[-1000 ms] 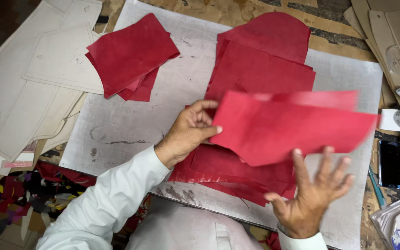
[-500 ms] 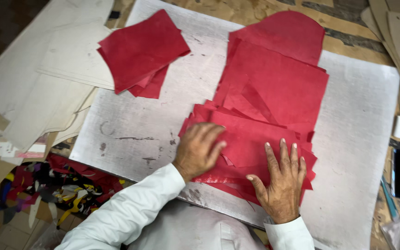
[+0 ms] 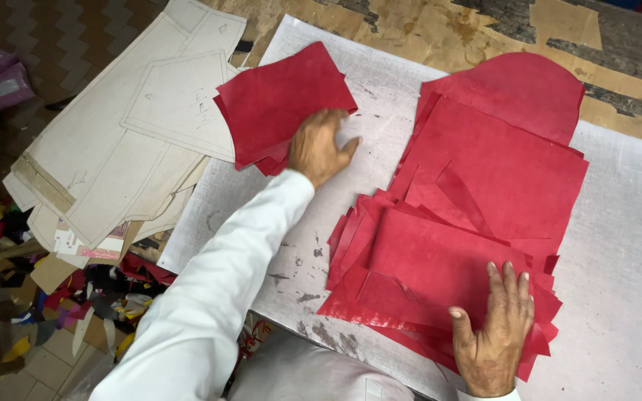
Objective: The person stacks and rolls red fabric pieces, then uses a utility knife to cut a strip from a red fabric piece. They write on a notebook and later handle cardboard templates and printed paper pieces on a cluttered worktable.
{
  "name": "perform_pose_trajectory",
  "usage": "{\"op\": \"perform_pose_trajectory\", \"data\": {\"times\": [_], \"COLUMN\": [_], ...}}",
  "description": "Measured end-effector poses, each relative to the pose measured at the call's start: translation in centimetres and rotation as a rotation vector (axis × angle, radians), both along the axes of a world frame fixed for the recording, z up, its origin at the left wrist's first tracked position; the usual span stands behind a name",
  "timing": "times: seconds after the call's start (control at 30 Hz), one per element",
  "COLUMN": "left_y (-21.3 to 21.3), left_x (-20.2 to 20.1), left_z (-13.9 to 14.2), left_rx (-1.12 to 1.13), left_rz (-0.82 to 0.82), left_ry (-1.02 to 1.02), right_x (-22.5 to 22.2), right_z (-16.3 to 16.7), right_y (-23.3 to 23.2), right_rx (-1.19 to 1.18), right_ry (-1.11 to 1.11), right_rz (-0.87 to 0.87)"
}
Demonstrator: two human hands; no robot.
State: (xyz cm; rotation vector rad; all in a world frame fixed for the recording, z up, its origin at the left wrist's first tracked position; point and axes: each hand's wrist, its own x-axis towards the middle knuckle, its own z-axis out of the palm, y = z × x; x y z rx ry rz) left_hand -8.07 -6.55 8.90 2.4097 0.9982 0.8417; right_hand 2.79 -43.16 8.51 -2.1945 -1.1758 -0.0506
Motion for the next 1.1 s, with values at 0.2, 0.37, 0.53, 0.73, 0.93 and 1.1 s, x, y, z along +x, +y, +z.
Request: {"op": "perform_pose_trajectory", "data": {"times": [0.2, 0.37, 0.53, 0.73, 0.93, 1.1], "left_y": [8.4, 10.9, 7.8, -9.8, -19.4, -19.5], "left_x": [5.6, 5.4, 3.4, 2.6, 0.7, -1.2], "left_z": [0.2, 0.3, 4.1, 9.9, 7.2, -1.7], "left_rx": [-0.268, -0.406, -0.835, -1.287, -1.544, -1.124], "left_rz": [0.336, 0.316, 0.155, -0.793, -0.816, -0.338], "left_ry": [0.370, 0.324, -0.324, -0.925, -0.719, -0.156], "right_x": [-3.2, -4.5, -3.2, 0.3, 6.2, 3.5], "right_z": [0.7, -0.6, -1.8, -0.1, 6.7, -3.0], "right_y": [2.6, 1.6, -0.9, -2.2, -7.3, -7.7], "right_rx": [0.169, 0.163, 0.312, 0.746, 0.202, -0.307], "right_ry": [0.091, 0.246, 0.417, 0.069, -0.445, -0.267], "right_rz": [0.005, -0.041, 0.006, -0.012, 0.095, 0.011]}}
